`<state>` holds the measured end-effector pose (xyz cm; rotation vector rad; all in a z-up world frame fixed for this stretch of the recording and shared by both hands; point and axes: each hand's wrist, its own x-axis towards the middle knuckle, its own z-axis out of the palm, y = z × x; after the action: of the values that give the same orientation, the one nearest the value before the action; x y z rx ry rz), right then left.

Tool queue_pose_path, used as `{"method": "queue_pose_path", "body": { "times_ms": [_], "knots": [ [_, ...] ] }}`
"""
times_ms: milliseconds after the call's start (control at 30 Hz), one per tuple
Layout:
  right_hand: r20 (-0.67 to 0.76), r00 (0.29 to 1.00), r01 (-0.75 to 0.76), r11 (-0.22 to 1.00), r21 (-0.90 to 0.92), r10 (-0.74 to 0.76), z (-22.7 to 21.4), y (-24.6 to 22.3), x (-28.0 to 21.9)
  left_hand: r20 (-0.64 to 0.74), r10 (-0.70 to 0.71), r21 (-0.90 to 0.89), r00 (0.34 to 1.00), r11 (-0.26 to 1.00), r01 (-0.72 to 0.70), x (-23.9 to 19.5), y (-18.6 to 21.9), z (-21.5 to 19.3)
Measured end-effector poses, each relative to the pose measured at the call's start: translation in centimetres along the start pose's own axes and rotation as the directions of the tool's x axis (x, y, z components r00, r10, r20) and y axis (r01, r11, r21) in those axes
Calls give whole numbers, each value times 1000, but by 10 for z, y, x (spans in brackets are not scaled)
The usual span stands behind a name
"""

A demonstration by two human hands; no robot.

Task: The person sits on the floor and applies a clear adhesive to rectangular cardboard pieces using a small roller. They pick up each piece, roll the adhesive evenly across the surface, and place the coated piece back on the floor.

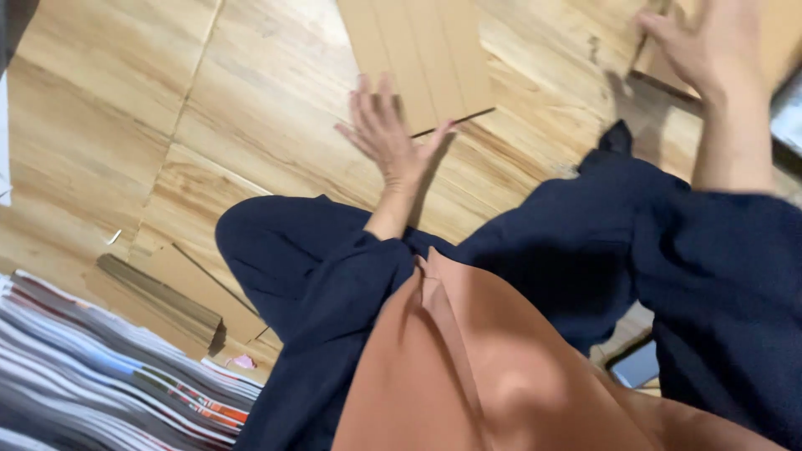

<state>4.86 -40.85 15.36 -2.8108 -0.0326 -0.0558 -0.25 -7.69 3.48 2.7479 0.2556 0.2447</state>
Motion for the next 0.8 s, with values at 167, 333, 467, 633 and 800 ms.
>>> {"method": "queue_pose_path", "body": {
  "times_ms": [167,333,467,633,800],
  "knots": [
    [-280,935,-307,890,-337,217,-20,99,-137,-12,-127,-213,992,969,122,-19,-21,-21],
    [-328,573,-811,462,-358,751,-1,108,-243,11,-254,-216,967,944,250,-32,-41,-24],
    [-227,424,-904,393,-168,877,32,146,-302,2,-238,-225,971,946,232,-40,-49,-22],
    [-380,498,-770,599,221,780,31,177,-302,23,-222,-218,975,950,221,-42,-51,-20],
    [-276,584,-742,640,201,764,-34,147,-267,15,-281,-193,960,941,279,-42,-59,-16]
  ]
}}
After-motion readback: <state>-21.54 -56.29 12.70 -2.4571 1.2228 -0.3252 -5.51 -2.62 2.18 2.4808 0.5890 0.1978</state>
